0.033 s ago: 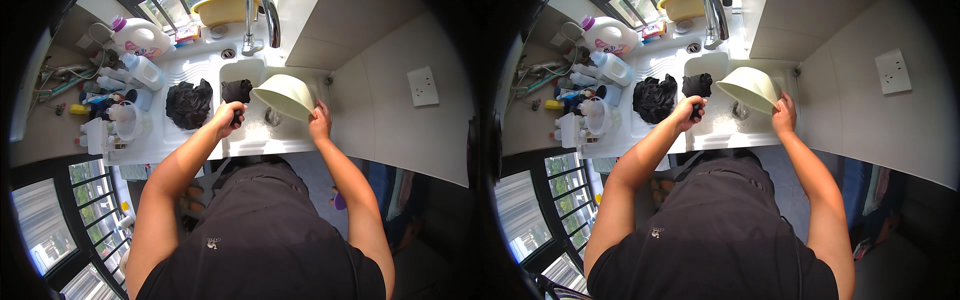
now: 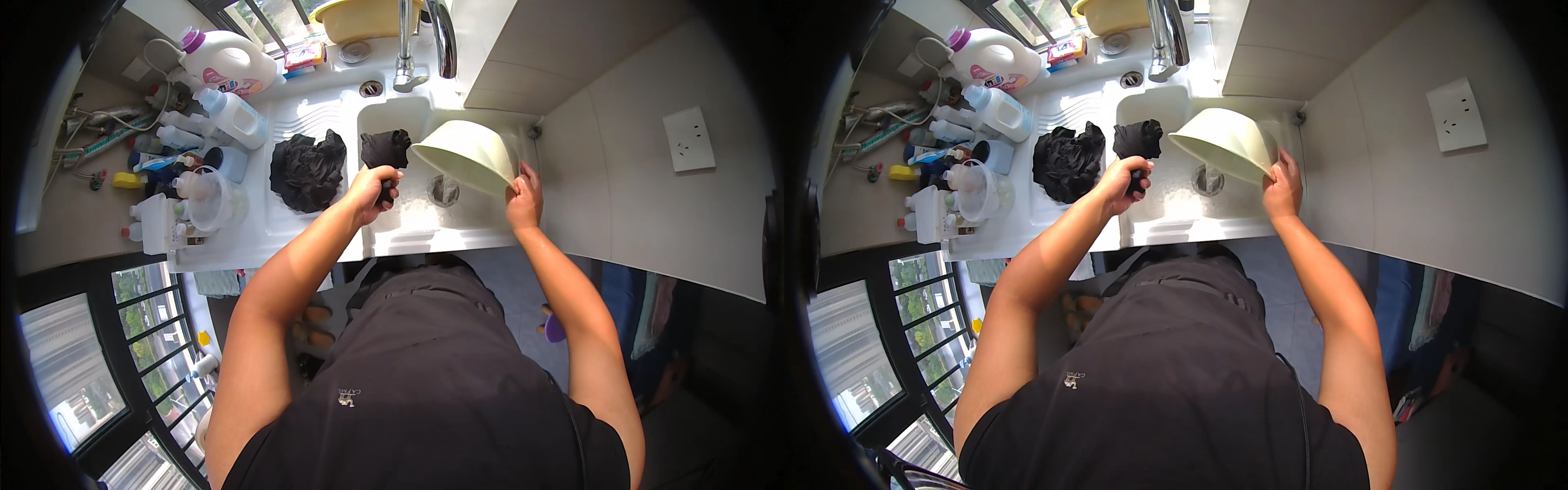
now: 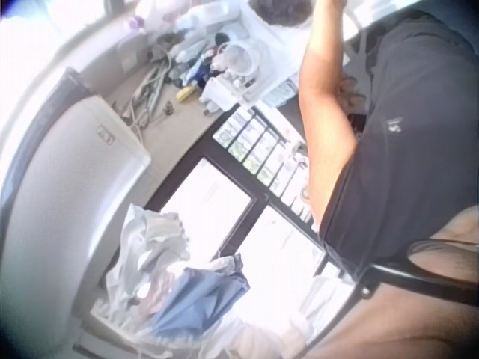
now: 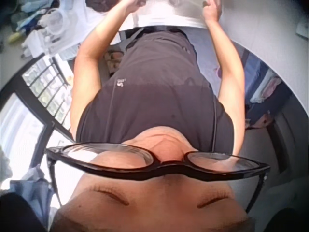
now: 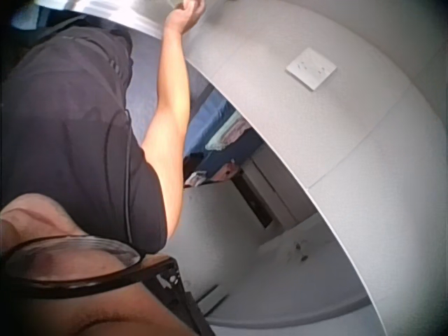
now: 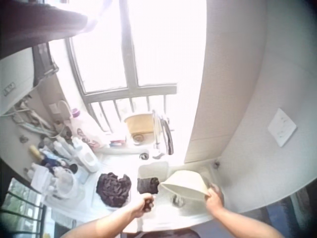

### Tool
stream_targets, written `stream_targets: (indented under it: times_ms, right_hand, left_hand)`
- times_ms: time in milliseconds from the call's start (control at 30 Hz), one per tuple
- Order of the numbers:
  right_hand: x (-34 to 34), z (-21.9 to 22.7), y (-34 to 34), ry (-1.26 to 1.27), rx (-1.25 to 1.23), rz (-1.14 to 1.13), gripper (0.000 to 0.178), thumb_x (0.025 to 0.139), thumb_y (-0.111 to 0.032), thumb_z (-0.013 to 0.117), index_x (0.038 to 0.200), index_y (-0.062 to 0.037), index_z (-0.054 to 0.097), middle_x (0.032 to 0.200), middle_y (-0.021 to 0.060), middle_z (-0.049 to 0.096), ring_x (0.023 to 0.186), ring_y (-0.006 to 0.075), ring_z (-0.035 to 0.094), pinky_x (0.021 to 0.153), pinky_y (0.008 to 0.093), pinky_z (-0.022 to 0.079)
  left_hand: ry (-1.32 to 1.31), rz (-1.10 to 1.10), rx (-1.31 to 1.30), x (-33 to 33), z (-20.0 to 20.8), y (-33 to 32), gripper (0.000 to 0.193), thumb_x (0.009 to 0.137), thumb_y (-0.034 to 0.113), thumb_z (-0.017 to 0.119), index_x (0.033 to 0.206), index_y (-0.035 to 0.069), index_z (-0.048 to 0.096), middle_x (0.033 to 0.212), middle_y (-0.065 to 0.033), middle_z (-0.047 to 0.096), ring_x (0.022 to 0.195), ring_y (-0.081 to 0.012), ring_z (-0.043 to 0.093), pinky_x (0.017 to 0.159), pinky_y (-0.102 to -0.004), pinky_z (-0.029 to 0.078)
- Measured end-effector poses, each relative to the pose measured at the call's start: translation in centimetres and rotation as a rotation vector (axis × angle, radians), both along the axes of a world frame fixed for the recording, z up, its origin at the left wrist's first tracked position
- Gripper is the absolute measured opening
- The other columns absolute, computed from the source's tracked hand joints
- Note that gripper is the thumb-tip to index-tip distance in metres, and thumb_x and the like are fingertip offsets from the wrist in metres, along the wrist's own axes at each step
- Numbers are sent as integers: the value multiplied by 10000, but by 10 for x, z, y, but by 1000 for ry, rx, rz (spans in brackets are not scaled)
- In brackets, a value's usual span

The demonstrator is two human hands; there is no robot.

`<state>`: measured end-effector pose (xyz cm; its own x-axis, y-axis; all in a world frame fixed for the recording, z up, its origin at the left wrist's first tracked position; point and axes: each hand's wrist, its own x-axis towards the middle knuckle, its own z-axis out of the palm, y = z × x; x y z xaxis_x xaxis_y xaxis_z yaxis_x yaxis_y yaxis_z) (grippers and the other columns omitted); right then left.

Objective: The person washes clothes in a basin within a sink, repeatedly scrubbing the fabric by hand under running water and wringing it out.

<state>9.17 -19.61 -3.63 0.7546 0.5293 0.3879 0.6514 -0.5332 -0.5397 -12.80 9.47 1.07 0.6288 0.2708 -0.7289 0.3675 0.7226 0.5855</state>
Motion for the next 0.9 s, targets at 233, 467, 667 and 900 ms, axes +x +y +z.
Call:
stream_targets:
  times_ms: [233, 467, 667, 900]
  right_hand:
    - [5, 0, -13, -198, 44, 7, 146, 891, -15, 662, 818, -21, 536, 1419, 229, 637, 1254, 427, 635, 1001, 459, 551]
    - [-7, -22, 20, 590, -201, -373, 165, 826, -66, 602, 976, -14, 644, 1140, 176, 718, 1059, 402, 679, 934, 447, 534]
    - [-33, -10, 68, 1337, -17, -333, 375, 880, -34, 592, 1245, -95, 534, 1142, 140, 697, 918, 321, 770, 663, 490, 669]
    - [-38, -21, 66, 1512, 9, -330, 459, 876, 7, 556, 1315, -105, 488, 1157, 161, 687, 931, 324, 775, 663, 465, 694]
  left_hand:
    - [-72, -171, 504, 13, 10, 8, 350, 811, 162, 784, 1112, 51, 642, 904, -69, 658, 697, -206, 661, 577, -361, 526]
    - [-52, -844, 1634, 109, 70, 59, 398, 801, 225, 754, 1176, 120, 671, 1716, -206, 339, 1193, -446, 687, 982, -510, 578]
    - [-69, -1011, 1549, 145, 60, 98, 606, 722, 182, 794, 1311, 134, 660, 1248, -207, 741, 1056, -369, 742, 915, -484, 582]
    - [-80, -967, 1513, 137, 52, 107, 899, 712, 172, 797, 1568, 119, 528, 1055, -186, 784, 909, -339, 764, 863, -439, 592]
